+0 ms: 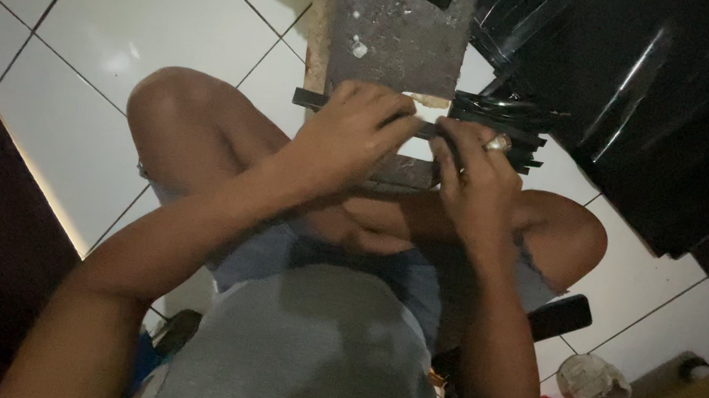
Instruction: The person sits cross-legged on the floor and repeatedly picks up small black strips, aligns them with a white rectangular object on a wooden board, and presses them into place. The person handles the strips one at a time, stacking them on the board.
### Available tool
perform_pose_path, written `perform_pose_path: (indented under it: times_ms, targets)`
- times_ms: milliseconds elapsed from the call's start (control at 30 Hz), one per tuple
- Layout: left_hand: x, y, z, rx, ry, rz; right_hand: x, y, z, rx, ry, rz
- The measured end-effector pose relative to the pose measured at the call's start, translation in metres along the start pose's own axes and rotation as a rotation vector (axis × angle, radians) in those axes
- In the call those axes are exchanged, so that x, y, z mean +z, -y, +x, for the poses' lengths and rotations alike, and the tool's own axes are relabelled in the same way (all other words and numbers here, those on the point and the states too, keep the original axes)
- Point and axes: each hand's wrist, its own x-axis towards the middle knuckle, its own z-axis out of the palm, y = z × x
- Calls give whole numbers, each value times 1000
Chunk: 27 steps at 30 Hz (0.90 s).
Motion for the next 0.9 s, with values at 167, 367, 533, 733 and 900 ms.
perform_pose_path:
  times_ms: [167, 367, 533, 733, 900]
  targets:
    - [9, 3, 7, -79, 39, -33, -1, -4, 0, -90, -45, -11]
    - [11, 12, 6, -78, 13, -188, -2, -16, 6, -125, 5, -14]
    - [14, 15, 2, -3, 23, -109, -6, -19, 3, -240, -1, -144]
    - [9, 17, 2, 42, 57, -74, -6, -15, 1, -295, -12, -243]
    - [3, 19, 6, 95, 72, -69, -5, -22, -1, -361, -13, -474]
